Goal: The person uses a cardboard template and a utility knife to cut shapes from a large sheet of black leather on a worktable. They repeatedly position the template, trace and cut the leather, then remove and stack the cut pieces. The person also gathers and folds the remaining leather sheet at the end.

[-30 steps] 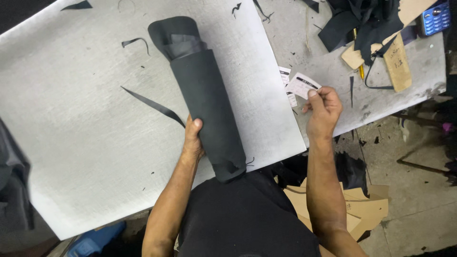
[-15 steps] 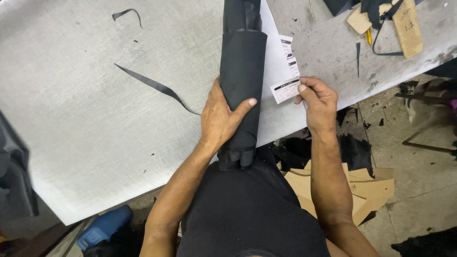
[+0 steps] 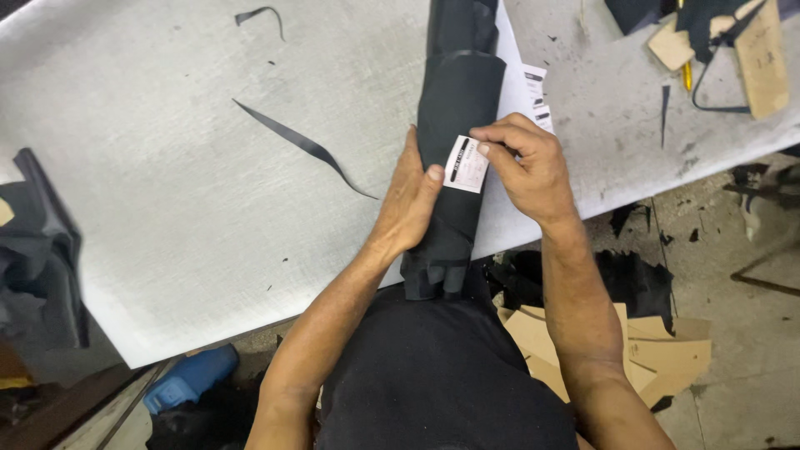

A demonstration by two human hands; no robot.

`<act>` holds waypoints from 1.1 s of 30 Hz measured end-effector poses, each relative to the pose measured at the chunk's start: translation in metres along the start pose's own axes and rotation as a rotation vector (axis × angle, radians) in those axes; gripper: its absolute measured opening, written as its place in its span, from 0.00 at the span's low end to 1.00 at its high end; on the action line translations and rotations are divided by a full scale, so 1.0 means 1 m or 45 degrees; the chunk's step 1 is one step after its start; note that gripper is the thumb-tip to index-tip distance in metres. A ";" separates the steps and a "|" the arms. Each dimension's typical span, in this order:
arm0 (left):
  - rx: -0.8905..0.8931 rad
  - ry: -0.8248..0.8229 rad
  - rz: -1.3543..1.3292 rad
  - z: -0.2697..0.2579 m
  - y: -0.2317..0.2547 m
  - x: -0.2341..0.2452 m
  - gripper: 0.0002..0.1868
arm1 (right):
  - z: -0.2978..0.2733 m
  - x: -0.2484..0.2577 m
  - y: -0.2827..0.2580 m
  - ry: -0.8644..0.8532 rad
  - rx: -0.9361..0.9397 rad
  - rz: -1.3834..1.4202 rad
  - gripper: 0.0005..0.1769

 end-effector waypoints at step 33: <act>0.512 0.254 -0.212 -0.002 -0.032 -0.002 0.56 | 0.068 0.207 0.149 0.750 0.098 -1.071 0.10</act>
Point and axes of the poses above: each hand's wrist, its own z-axis towards the middle knuckle, its own x-axis out of the back of the hand, y = z × x, the point moved 8 cm from there along z, towards the middle knuckle, and after that the axes turned 9 degrees about -z, right-handed, at the moved point
